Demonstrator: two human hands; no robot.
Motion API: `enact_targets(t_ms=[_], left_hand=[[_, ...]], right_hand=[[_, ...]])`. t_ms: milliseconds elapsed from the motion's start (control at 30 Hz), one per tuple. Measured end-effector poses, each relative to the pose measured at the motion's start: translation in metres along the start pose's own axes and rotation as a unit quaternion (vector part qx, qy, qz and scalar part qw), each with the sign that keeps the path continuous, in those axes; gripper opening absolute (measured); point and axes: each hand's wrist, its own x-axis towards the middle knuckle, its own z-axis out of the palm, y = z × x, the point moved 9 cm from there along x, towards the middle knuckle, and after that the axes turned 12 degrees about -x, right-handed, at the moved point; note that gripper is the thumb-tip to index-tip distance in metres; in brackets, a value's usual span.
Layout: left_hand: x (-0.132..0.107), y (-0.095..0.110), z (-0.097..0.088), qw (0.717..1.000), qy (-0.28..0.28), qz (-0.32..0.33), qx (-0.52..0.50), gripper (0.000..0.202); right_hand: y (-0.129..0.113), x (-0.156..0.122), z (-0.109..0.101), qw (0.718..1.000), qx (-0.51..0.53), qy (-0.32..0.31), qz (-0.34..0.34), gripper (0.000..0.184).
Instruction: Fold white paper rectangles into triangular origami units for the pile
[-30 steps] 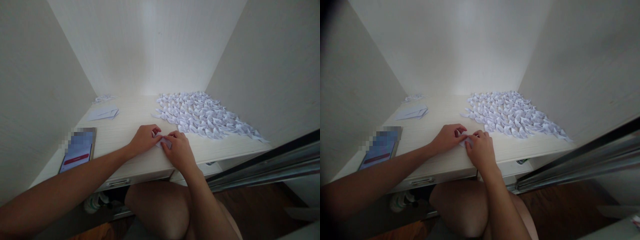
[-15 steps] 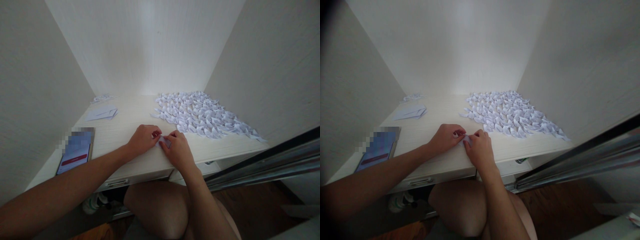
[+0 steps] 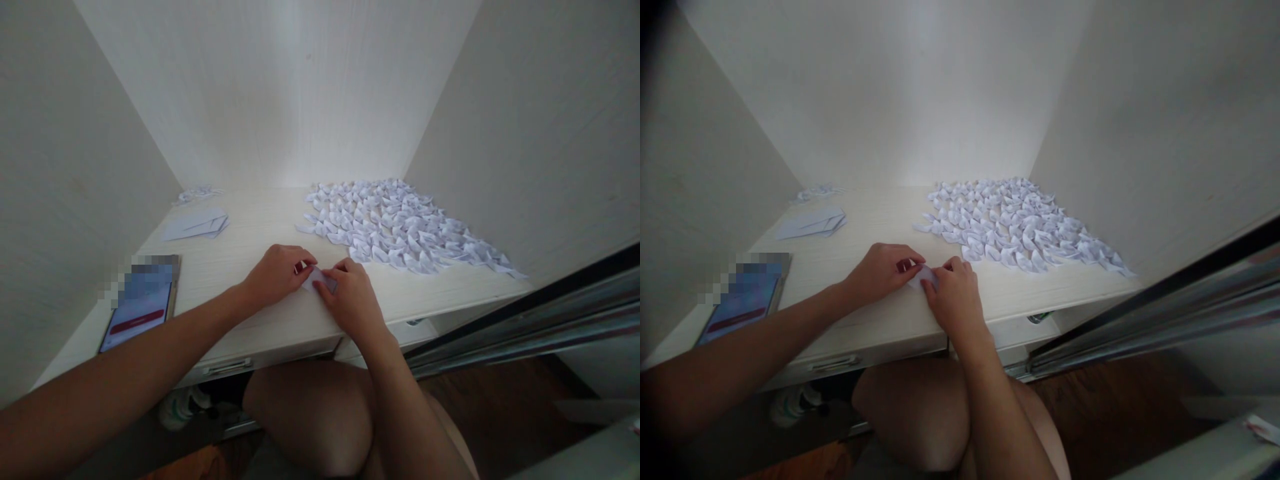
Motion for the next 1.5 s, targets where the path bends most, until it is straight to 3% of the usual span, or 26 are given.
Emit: enact_targets(t_ms=[333,567,833,1500], left_hand=[[-0.003,0.018,0.010,0.989,-0.108,0.095,0.029,0.020],[-0.002,0.008,0.014,0.986,-0.147,0.071,-0.008,0.021],[-0.004,0.010,0.021,0.976,-0.208,0.057,0.008,0.022],[-0.004,0.010,0.019,0.978,-0.195,0.078,-0.012,0.021]], right_hand=[[0.000,0.001,0.001,1.000,-0.001,-0.002,-0.003,0.022],[-0.001,0.002,0.001,1.000,-0.004,-0.022,-0.008,0.025],[0.007,0.001,0.001,0.999,0.054,-0.004,0.004,0.029],[0.008,0.001,0.000,0.998,0.065,-0.005,-0.001,0.027]])
